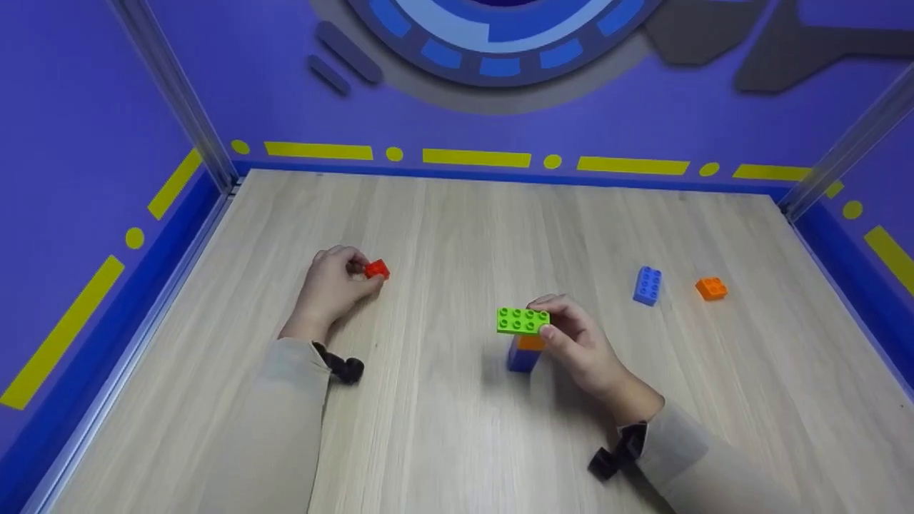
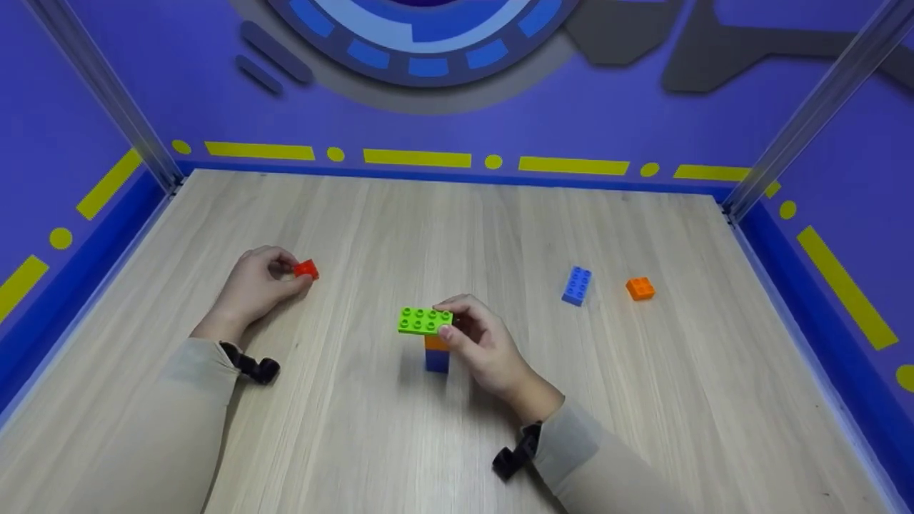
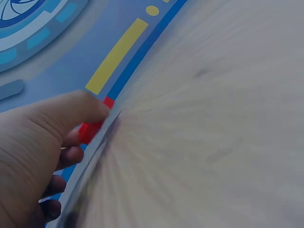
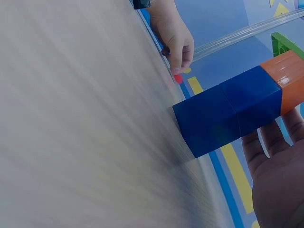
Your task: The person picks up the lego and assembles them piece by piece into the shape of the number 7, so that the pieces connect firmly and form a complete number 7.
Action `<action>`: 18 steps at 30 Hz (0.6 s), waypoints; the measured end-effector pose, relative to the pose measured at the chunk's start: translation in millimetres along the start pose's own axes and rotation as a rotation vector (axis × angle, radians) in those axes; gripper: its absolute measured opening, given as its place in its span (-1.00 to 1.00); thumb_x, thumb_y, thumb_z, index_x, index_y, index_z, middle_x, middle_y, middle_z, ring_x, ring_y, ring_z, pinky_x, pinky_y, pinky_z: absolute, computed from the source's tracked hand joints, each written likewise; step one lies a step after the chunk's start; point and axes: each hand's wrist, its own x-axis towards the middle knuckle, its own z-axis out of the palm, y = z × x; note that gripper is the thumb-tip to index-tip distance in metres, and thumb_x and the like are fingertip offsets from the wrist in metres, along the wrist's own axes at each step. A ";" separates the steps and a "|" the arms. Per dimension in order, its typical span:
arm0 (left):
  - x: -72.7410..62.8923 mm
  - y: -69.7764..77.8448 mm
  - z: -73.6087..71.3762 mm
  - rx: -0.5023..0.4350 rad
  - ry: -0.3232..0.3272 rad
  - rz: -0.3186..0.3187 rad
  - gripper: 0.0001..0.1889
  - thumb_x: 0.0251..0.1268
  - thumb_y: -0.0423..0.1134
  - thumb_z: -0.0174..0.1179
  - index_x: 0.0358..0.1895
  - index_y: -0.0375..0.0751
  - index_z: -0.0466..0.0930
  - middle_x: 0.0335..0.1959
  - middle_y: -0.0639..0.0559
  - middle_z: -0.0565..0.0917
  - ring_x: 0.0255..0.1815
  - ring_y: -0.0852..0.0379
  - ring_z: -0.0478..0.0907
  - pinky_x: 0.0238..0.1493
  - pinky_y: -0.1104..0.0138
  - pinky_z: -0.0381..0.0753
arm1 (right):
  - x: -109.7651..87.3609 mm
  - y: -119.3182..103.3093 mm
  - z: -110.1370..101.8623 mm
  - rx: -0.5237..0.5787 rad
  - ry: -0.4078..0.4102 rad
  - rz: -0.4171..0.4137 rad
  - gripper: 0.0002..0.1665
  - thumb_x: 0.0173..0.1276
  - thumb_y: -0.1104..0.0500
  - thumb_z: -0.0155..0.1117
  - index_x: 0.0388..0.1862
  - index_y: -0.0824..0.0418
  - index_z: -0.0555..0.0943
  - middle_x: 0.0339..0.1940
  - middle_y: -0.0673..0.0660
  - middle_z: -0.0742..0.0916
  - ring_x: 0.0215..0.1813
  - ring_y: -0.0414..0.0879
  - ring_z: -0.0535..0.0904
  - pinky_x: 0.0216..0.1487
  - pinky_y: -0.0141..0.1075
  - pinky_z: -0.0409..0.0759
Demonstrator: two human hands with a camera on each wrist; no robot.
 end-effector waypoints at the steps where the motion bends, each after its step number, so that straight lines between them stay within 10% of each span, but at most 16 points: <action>1: 0.3 0.5 0.4 -0.013 0.006 0.007 -0.68 0.44 -0.09 0.54 0.04 -0.21 0.74 0.11 -0.15 0.73 0.22 -0.15 0.53 0.30 -0.01 0.56 | -0.2 -0.1 0.1 0.000 0.002 0.001 -0.54 0.63 0.54 -0.01 0.33 0.27 0.62 0.23 -0.03 0.67 0.16 -0.24 0.69 0.24 -0.41 0.76; 18: -1.5 11.4 8.1 -0.182 0.001 0.052 -0.66 0.37 -0.21 0.59 0.11 -0.18 0.74 0.04 -0.09 0.72 -0.05 -0.03 0.51 0.03 0.19 0.50 | -0.8 3.4 -1.3 0.024 -0.015 -0.026 -0.55 0.64 0.53 0.03 0.35 0.26 0.62 0.24 -0.04 0.68 0.16 -0.25 0.69 0.24 -0.41 0.76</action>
